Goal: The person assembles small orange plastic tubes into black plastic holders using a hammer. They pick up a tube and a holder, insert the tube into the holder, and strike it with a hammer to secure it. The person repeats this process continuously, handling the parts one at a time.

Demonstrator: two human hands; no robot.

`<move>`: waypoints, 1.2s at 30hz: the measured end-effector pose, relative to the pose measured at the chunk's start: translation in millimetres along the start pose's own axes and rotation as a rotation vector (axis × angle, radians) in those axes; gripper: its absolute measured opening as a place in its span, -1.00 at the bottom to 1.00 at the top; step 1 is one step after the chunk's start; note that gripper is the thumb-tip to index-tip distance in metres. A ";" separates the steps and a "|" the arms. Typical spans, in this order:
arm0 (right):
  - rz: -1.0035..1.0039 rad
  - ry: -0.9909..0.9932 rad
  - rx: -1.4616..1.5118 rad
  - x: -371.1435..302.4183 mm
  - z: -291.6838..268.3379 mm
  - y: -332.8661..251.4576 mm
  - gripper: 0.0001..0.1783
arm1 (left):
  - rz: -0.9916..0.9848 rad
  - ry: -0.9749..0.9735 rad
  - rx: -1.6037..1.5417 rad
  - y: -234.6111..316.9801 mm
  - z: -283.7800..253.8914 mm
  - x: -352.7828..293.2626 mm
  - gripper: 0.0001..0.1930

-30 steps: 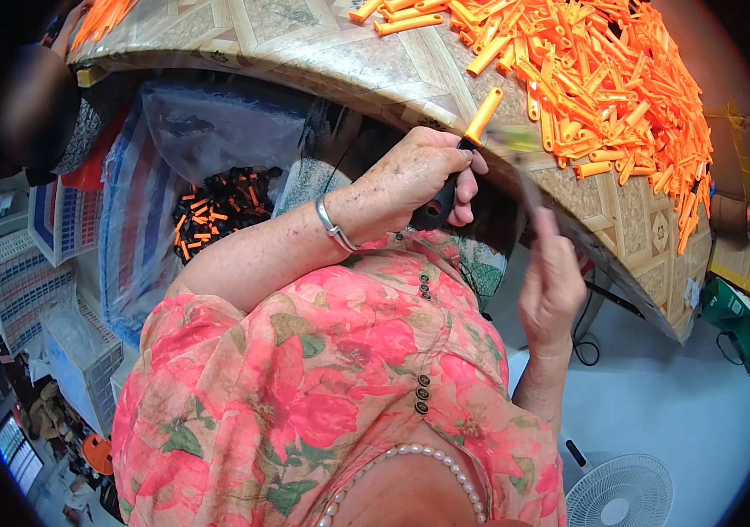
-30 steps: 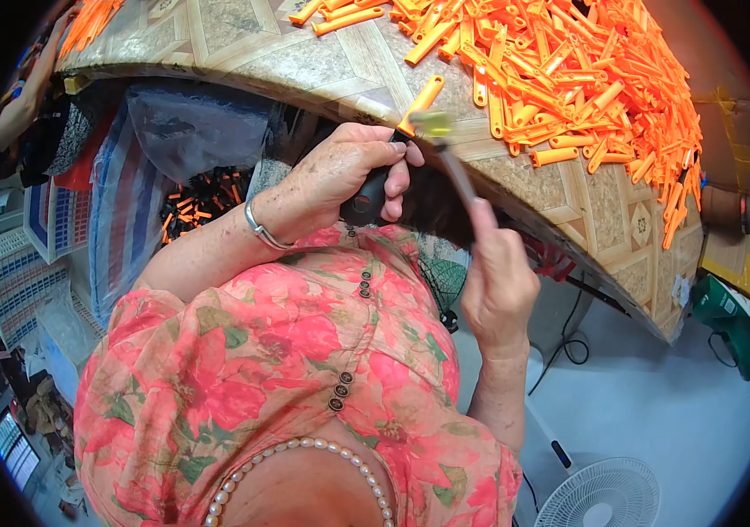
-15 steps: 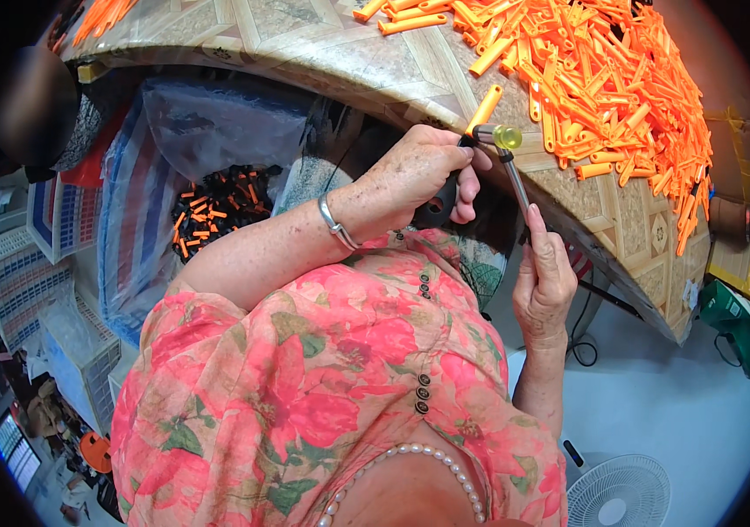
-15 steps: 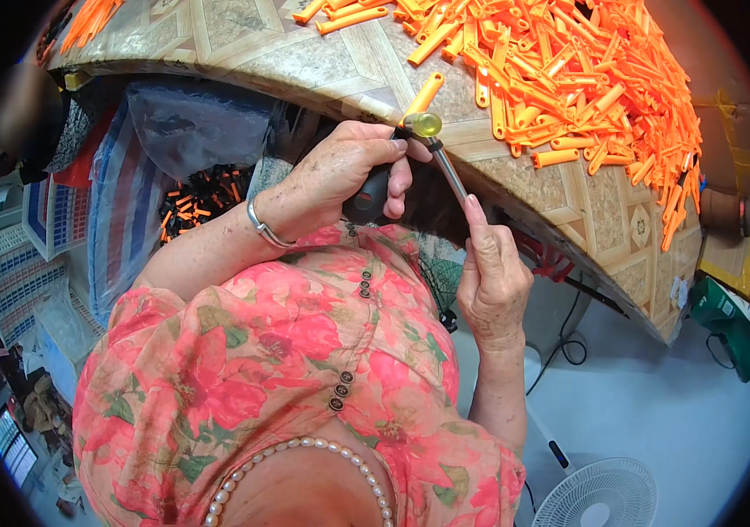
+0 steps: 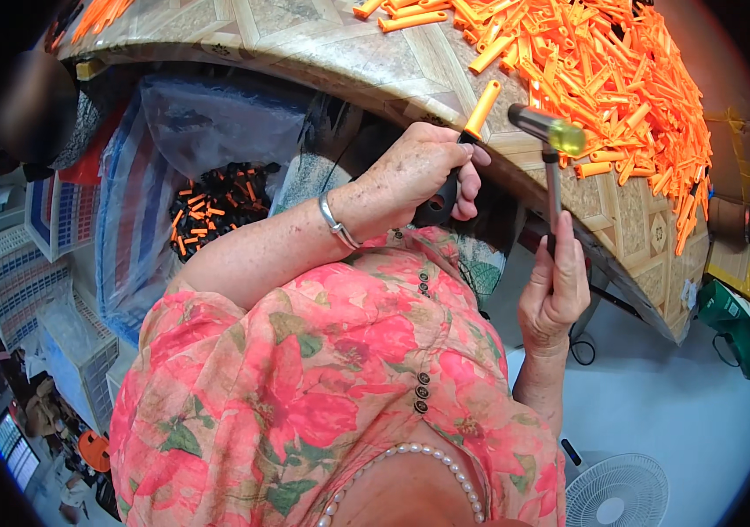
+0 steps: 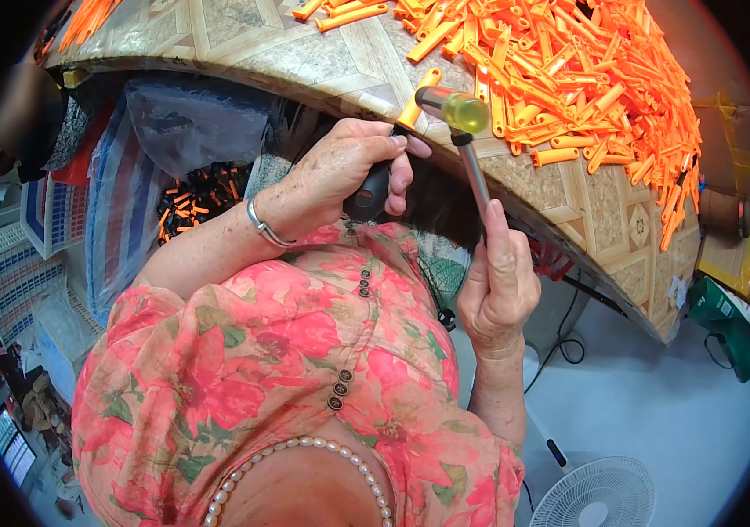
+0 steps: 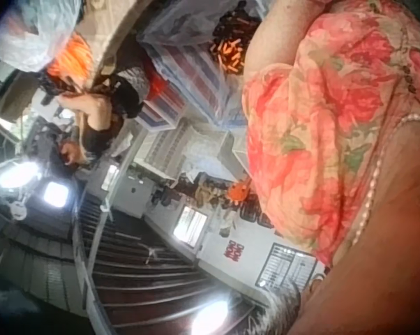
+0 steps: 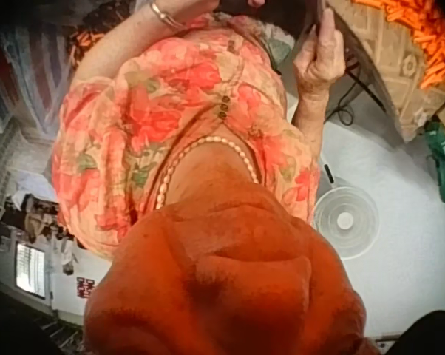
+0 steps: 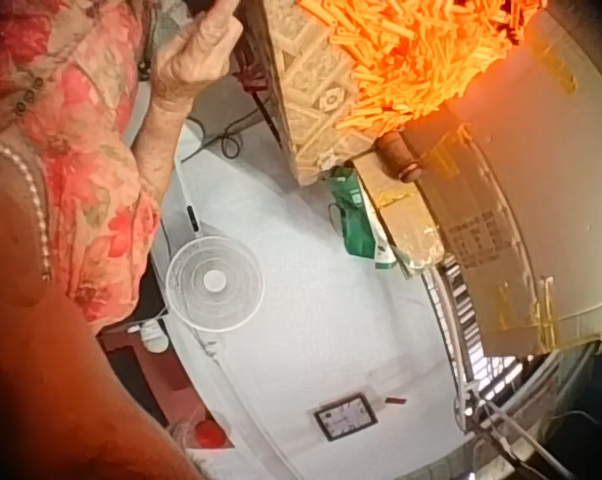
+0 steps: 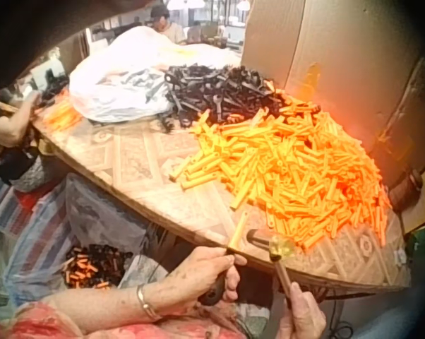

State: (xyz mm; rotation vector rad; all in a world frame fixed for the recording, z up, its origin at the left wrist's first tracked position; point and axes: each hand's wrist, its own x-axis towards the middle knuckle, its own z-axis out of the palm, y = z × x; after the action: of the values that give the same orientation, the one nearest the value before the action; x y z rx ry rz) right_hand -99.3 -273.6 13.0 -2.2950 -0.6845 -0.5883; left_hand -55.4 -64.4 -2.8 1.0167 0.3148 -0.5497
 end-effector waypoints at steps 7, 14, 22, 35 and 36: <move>0.094 -0.232 0.023 -7.2 7.4 13.7 -0.31 | 0.005 -0.029 -0.022 1.0 -2.4 -1.1 -0.73; 0.105 -0.178 0.045 -32.0 16.7 17.4 -0.34 | -0.002 -0.017 -0.014 2.0 0.3 -2.4 -0.73; -0.015 -0.007 -0.046 -14.8 10.2 7.5 -0.36 | 0.004 -0.005 -0.032 0.0 -2.0 0.7 -0.74; 0.065 -0.315 -0.130 -13.2 6.8 4.1 -0.35 | 0.009 -0.017 -0.075 -3.8 -4.7 0.7 -0.75; 0.064 -0.288 -0.091 -18.7 12.2 9.0 -0.34 | 0.006 -0.019 -0.079 -3.7 -4.5 1.2 -0.74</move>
State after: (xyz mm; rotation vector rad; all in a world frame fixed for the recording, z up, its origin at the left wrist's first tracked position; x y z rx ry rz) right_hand -105.4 -276.7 -10.1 -2.5041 -0.7273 -0.2648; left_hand -56.5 -62.3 -8.3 0.9351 0.3140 -0.5372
